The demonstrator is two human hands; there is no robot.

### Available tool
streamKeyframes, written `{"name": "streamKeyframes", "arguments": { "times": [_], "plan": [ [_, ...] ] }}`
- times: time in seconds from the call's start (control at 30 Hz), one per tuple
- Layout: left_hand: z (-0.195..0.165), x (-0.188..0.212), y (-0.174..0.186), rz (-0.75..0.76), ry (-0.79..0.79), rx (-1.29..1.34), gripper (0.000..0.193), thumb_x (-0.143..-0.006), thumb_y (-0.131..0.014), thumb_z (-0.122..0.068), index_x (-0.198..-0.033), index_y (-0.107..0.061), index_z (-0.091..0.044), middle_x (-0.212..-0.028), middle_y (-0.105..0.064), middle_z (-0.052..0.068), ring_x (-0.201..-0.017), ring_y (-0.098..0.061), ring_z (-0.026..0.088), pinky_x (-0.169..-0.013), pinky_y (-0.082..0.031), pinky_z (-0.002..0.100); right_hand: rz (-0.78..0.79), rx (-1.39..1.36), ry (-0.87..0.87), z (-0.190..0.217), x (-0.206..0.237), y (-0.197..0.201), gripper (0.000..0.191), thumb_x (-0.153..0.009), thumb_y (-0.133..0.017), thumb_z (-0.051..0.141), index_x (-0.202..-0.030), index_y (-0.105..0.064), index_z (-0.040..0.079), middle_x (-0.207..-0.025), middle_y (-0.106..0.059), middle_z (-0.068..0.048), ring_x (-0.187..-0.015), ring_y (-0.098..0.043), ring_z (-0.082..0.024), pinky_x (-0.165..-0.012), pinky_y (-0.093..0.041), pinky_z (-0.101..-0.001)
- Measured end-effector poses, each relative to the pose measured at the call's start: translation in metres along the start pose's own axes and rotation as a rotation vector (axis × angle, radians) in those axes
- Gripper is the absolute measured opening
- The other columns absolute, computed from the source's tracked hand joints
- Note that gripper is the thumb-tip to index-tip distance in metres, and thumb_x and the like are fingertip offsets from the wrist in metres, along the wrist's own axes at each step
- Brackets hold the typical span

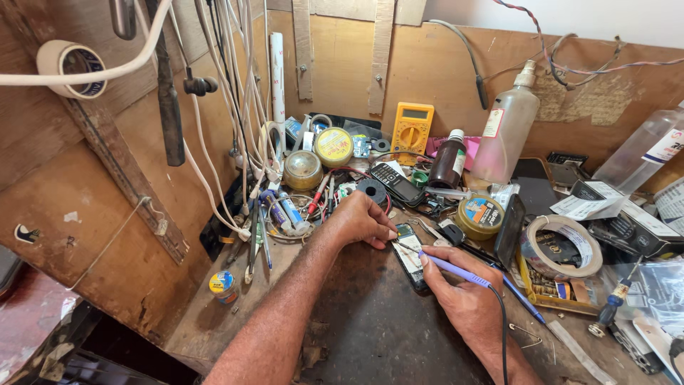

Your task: The person opens a small black electronic device using a utility knife, then uses a pen and a soldering iron to work on the internal circuit board. The device is held and rotated while the person applies the soldering iron to specific points on the board.

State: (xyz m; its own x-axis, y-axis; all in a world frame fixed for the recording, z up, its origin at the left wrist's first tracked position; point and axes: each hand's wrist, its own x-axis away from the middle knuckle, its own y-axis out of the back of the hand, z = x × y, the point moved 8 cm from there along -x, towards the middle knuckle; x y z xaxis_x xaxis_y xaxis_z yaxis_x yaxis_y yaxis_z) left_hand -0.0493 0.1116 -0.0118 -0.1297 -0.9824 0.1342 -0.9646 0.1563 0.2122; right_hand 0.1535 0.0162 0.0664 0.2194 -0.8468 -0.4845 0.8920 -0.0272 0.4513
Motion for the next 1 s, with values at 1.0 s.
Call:
{"name": "streamKeyframes", "arguments": {
  "times": [1.0],
  "plan": [
    [-0.0013, 0.002, 0.0001, -0.001, -0.013, -0.003, 0.021, -0.076, -0.084, -0.001, -0.096, -0.081, 0.005, -0.08, -0.079, 0.012, -0.065, -0.075, 0.015, -0.06, -0.064, 0.026, -0.008, -0.009, 0.002, 0.0007, 0.0002, 0.0001, 0.02, -0.085, -0.076, 0.011, -0.103, -0.079, 0.001, -0.088, -0.082, -0.007, -0.079, -0.075, -0.01, -0.07, -0.058, -0.0253]
  ]
}}
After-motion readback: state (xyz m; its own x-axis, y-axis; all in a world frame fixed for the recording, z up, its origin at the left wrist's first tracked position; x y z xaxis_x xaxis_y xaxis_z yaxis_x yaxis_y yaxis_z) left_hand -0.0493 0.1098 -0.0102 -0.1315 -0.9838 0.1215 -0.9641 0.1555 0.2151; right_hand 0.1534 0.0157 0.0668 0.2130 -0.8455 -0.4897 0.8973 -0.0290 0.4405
